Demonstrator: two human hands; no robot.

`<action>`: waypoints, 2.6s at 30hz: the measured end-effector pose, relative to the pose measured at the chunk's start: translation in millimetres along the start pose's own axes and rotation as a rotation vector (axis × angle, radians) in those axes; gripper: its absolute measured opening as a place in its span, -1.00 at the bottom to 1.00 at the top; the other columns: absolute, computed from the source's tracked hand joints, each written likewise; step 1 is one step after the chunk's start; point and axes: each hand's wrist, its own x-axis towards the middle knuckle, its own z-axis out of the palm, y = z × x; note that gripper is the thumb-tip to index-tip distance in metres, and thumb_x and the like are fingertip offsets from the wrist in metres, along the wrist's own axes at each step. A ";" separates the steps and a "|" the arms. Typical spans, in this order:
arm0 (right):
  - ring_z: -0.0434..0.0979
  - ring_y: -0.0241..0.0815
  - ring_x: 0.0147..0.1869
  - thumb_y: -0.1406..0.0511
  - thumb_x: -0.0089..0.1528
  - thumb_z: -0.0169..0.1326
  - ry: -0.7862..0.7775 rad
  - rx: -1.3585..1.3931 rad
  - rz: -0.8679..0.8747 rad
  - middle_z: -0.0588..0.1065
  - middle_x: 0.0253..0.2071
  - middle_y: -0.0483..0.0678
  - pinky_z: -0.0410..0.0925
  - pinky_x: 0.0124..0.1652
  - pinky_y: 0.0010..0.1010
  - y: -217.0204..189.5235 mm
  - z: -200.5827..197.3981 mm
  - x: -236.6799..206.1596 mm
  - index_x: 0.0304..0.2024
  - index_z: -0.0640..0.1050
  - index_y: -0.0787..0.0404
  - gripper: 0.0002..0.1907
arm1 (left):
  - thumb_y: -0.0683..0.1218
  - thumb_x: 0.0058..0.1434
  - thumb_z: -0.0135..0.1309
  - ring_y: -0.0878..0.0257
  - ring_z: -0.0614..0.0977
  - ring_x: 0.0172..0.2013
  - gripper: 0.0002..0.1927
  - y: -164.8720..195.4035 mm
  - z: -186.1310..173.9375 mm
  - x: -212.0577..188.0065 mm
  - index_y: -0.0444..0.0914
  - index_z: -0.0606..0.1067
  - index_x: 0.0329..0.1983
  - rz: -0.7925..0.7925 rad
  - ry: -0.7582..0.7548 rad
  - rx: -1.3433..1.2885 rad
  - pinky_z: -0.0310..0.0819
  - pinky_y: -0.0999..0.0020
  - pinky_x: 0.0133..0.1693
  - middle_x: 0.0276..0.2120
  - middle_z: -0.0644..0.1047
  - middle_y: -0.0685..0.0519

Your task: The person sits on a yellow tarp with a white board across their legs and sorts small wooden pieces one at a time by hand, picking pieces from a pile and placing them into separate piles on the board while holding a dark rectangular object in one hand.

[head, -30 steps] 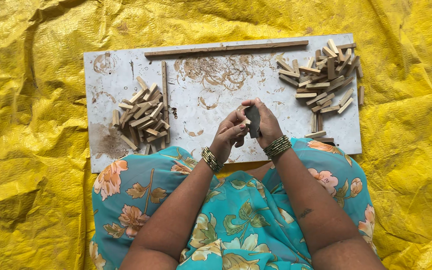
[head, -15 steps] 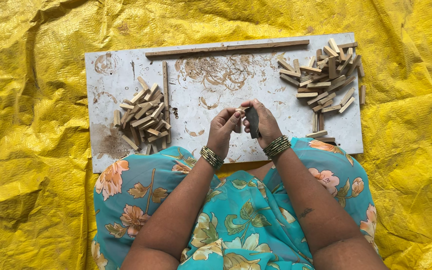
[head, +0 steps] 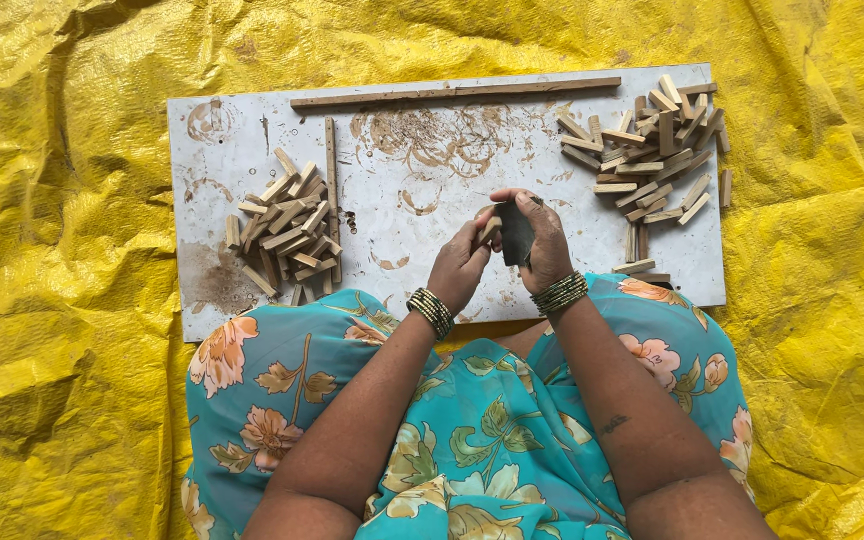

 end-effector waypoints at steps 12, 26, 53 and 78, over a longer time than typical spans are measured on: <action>0.43 -0.34 -0.05 0.08 0.48 -0.15 0.028 -0.872 -0.479 0.56 -0.12 -0.03 0.34 -0.04 -0.49 7.8 12.2 -6.0 0.07 0.53 0.25 -0.58 | -0.14 0.35 -0.07 -0.14 0.60 -0.23 -0.80 -14.0 8.5 -4.8 -0.31 0.35 -0.01 0.176 -0.069 0.645 0.49 -0.01 -0.17 -0.28 0.55 -0.17; 0.43 -0.41 -0.18 0.14 0.48 -0.18 -0.059 -0.461 -0.018 0.48 -0.25 -0.15 0.37 -0.17 -0.55 44.7 -16.8 5.9 -0.01 0.51 0.22 -0.66 | -0.15 0.33 -0.09 -0.16 0.63 -0.31 -0.80 -9.8 14.0 -14.4 -0.30 0.31 -0.02 0.145 -0.167 0.783 0.51 -0.07 -0.27 -0.35 0.58 -0.19; 0.51 -0.37 -0.29 -0.01 0.42 -0.15 0.090 -0.916 -0.124 0.52 -0.35 -0.18 0.38 -0.22 -0.52 52.1 -7.1 -0.6 -0.03 0.49 0.17 -0.57 | -0.11 0.23 -0.02 -0.04 0.68 -0.36 -0.82 -22.3 7.9 -11.3 -0.28 0.41 -0.15 0.087 -0.123 1.084 0.59 0.02 -0.33 -0.33 0.59 -0.11; 0.59 0.13 -0.28 0.07 0.48 -0.21 0.454 -1.051 -0.370 0.55 -0.33 0.12 0.41 -0.25 -0.13 19.1 -12.4 8.6 -0.06 0.42 0.18 -0.66 | 0.07 0.52 -0.25 0.49 0.16 -0.69 -0.68 -9.6 9.4 -9.6 -0.22 0.39 -0.19 -0.311 -0.093 -0.480 0.13 0.51 -0.68 -0.62 0.21 0.26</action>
